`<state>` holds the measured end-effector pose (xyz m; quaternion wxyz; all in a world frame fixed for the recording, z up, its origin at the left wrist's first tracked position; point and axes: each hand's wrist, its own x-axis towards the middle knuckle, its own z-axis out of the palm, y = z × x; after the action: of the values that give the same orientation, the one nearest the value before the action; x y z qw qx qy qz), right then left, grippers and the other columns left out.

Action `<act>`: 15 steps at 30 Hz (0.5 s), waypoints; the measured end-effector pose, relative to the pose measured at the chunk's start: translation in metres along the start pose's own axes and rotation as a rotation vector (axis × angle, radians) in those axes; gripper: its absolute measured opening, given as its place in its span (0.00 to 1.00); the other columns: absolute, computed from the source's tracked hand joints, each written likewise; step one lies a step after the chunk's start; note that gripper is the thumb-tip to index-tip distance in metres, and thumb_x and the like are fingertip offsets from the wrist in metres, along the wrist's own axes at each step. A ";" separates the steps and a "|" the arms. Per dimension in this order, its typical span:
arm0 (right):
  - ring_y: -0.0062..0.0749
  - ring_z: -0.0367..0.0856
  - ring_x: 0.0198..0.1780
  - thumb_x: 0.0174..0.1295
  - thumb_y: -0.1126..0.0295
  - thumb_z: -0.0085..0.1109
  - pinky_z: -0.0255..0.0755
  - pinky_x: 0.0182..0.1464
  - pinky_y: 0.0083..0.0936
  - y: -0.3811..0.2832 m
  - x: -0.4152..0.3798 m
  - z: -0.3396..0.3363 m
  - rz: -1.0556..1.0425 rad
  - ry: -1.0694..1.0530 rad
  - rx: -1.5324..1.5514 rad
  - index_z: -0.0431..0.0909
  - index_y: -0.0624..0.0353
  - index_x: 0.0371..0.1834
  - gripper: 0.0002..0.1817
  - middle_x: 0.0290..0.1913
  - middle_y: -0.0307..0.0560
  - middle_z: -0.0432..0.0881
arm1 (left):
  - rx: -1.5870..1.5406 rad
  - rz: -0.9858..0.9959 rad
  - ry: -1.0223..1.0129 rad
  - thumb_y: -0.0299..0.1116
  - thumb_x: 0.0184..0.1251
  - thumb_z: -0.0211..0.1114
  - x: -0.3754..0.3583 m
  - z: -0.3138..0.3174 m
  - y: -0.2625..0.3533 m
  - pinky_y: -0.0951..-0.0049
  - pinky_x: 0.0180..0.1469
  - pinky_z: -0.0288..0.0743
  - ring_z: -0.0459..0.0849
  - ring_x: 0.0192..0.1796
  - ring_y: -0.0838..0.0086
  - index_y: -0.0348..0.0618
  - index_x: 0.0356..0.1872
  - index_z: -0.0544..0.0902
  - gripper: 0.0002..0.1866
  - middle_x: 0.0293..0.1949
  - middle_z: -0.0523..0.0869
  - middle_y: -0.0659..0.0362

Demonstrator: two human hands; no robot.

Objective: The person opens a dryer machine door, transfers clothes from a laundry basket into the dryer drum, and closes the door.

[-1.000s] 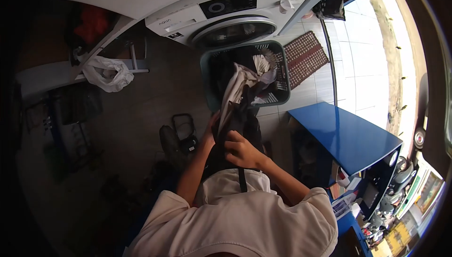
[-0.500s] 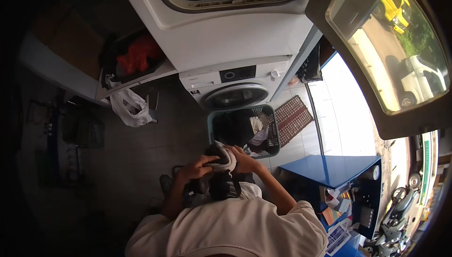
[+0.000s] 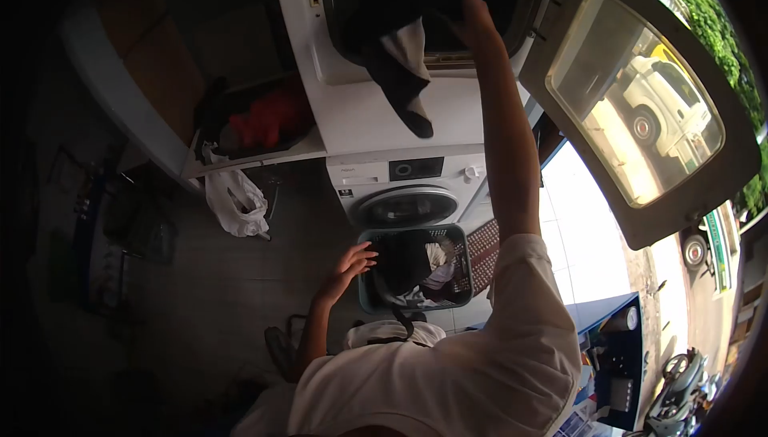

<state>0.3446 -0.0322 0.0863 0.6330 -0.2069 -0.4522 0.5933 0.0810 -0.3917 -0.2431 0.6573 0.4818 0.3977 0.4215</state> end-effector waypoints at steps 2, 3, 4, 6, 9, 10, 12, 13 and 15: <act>0.40 0.75 0.55 0.66 0.64 0.49 0.72 0.58 0.31 -0.016 0.047 -0.004 -0.118 0.010 -0.024 0.66 0.64 0.58 0.21 0.52 0.52 0.75 | 0.024 -0.041 0.003 0.38 0.72 0.53 0.004 0.000 -0.024 0.67 0.61 0.67 0.76 0.58 0.67 0.43 0.64 0.67 0.22 0.57 0.76 0.52; 0.40 0.75 0.55 0.66 0.64 0.49 0.72 0.58 0.31 -0.015 0.068 -0.016 -0.112 0.008 -0.026 0.66 0.64 0.58 0.21 0.52 0.52 0.75 | 0.051 -0.085 0.000 0.38 0.72 0.53 0.008 0.000 -0.045 0.68 0.60 0.68 0.77 0.56 0.68 0.43 0.64 0.67 0.22 0.56 0.77 0.52; 0.39 0.75 0.54 0.66 0.64 0.49 0.72 0.58 0.32 0.000 0.091 -0.038 -0.119 0.011 -0.068 0.66 0.65 0.58 0.21 0.51 0.52 0.75 | 0.075 -0.135 -0.003 0.38 0.72 0.53 0.010 -0.002 -0.066 0.68 0.59 0.69 0.78 0.55 0.69 0.43 0.63 0.67 0.22 0.54 0.78 0.53; 0.39 0.76 0.53 0.66 0.64 0.49 0.72 0.57 0.32 0.034 0.111 -0.086 -0.133 0.026 -0.155 0.66 0.66 0.58 0.21 0.50 0.51 0.76 | 0.086 -0.141 0.037 0.35 0.71 0.54 0.011 -0.009 -0.113 0.69 0.56 0.71 0.80 0.52 0.69 0.41 0.61 0.69 0.20 0.51 0.80 0.52; 0.39 0.78 0.49 0.67 0.61 0.49 0.73 0.53 0.35 0.094 0.016 -0.084 -0.130 -0.081 -0.092 0.71 0.65 0.52 0.19 0.43 0.52 0.79 | 0.118 -0.208 0.108 0.32 0.70 0.54 -0.005 -0.030 -0.183 0.71 0.52 0.74 0.82 0.48 0.70 0.38 0.57 0.72 0.17 0.47 0.82 0.52; 0.38 0.79 0.46 0.67 0.60 0.49 0.73 0.52 0.34 0.113 -0.025 -0.070 -0.027 -0.017 -0.063 0.72 0.65 0.52 0.19 0.42 0.52 0.80 | 0.128 -0.254 0.177 0.30 0.70 0.54 -0.012 -0.035 -0.203 0.73 0.50 0.75 0.82 0.47 0.70 0.37 0.55 0.74 0.15 0.46 0.82 0.51; 0.33 0.79 0.45 0.68 0.61 0.48 0.74 0.49 0.30 0.165 -0.135 -0.072 0.151 -0.097 -0.081 0.68 0.63 0.57 0.20 0.43 0.50 0.80 | 0.093 -0.323 0.245 0.29 0.69 0.53 -0.033 -0.040 -0.234 0.74 0.46 0.76 0.82 0.43 0.73 0.36 0.52 0.75 0.14 0.43 0.83 0.53; 0.30 0.79 0.43 0.68 0.60 0.48 0.75 0.44 0.27 0.214 -0.187 -0.099 0.227 -0.178 -0.132 0.68 0.60 0.57 0.19 0.42 0.48 0.80 | 0.085 -0.412 0.274 0.28 0.68 0.54 -0.038 -0.042 -0.244 0.75 0.44 0.76 0.82 0.41 0.74 0.36 0.51 0.76 0.13 0.40 0.83 0.54; 0.32 0.81 0.42 0.66 0.65 0.50 0.77 0.42 0.28 0.334 -0.319 -0.164 0.749 0.007 0.145 0.69 0.55 0.58 0.18 0.44 0.46 0.81 | 0.080 -0.533 0.294 0.27 0.67 0.54 -0.067 -0.045 -0.271 0.76 0.41 0.76 0.82 0.38 0.75 0.36 0.50 0.76 0.13 0.38 0.83 0.55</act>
<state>0.3264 -0.2163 -0.3672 0.3869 -0.3145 -0.3001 0.8132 0.0639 -0.4901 -0.5076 0.6606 0.3199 0.6172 0.2835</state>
